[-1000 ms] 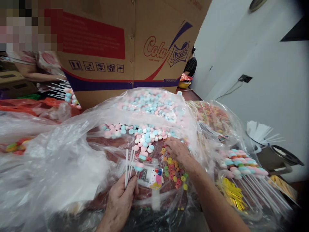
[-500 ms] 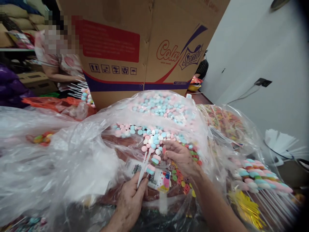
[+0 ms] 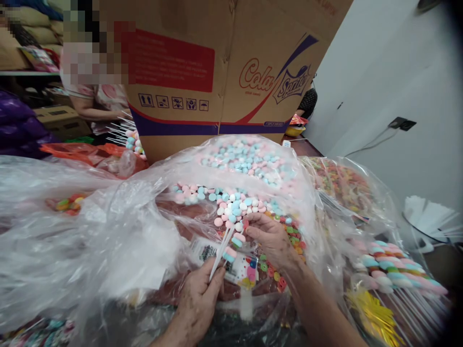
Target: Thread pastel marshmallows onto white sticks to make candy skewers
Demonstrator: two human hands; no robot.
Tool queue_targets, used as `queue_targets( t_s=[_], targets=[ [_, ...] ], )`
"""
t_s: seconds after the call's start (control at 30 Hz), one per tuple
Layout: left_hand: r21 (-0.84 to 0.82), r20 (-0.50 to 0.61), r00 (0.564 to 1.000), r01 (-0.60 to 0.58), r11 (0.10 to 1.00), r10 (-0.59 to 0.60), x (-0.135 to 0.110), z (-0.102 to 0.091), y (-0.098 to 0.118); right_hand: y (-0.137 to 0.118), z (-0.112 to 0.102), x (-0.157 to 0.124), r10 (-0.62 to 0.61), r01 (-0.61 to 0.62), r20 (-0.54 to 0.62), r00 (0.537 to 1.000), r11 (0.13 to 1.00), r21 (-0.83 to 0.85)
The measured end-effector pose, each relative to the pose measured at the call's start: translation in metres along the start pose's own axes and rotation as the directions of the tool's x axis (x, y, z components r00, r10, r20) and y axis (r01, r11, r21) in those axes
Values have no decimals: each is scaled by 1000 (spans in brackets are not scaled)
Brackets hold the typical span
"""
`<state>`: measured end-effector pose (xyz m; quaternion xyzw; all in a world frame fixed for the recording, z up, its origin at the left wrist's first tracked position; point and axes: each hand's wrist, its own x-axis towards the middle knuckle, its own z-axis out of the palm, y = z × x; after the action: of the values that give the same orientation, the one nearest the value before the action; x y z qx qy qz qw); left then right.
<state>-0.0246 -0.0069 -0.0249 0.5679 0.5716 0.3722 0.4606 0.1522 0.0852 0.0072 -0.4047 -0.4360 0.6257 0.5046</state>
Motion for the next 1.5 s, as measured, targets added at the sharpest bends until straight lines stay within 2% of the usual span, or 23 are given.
queue_targets(
  t_s=[0.3, 0.43, 0.5, 0.8, 0.93, 1.1, 1.2, 1.33, 1.4, 1.5],
  targets=[
    [10, -5, 1000, 6, 1000, -6, 1, 0, -2, 6, -1, 1, -79, 81, 22, 997, 987, -138],
    [29, -11, 1000, 11, 1000, -11, 1, 0, -2, 7, -1, -2, -226, 221, 28, 974, 906, -362],
    [27, -8, 1000, 5, 1000, -5, 2, 0, -2, 6, 0, -4, -274, 267, 44, 961, 868, -420],
    [-15, -29, 998, -50, 999, 50, 0, -1, -2, -1, 2, -8, -163, 151, -15, 986, 939, -309],
    [5, -38, 998, -54, 999, 54, -1, 0, -3, 2, 2, -7, -177, 145, -55, 983, 920, -364],
    [-25, -55, 997, -51, 998, 50, -1, 1, -3, -3, 0, -6, -177, 145, -52, 983, 915, -376],
    [-38, -51, 998, -49, 998, 47, -1, 2, -3, -9, -4, -6, -204, 183, 1, 979, 876, -447],
    [-36, -62, 997, -51, 998, 48, -1, 2, -4, -12, -8, -5, -266, 306, 157, 951, 749, -587],
    [-8, -41, 998, -42, 999, 42, 0, 1, -4, -10, -10, -4, -266, 337, 207, 941, 730, -594],
    [7, -33, 999, -40, 999, 40, 0, 1, -6, -7, -10, -2, -254, 331, 211, 944, 733, -595]
  ],
)
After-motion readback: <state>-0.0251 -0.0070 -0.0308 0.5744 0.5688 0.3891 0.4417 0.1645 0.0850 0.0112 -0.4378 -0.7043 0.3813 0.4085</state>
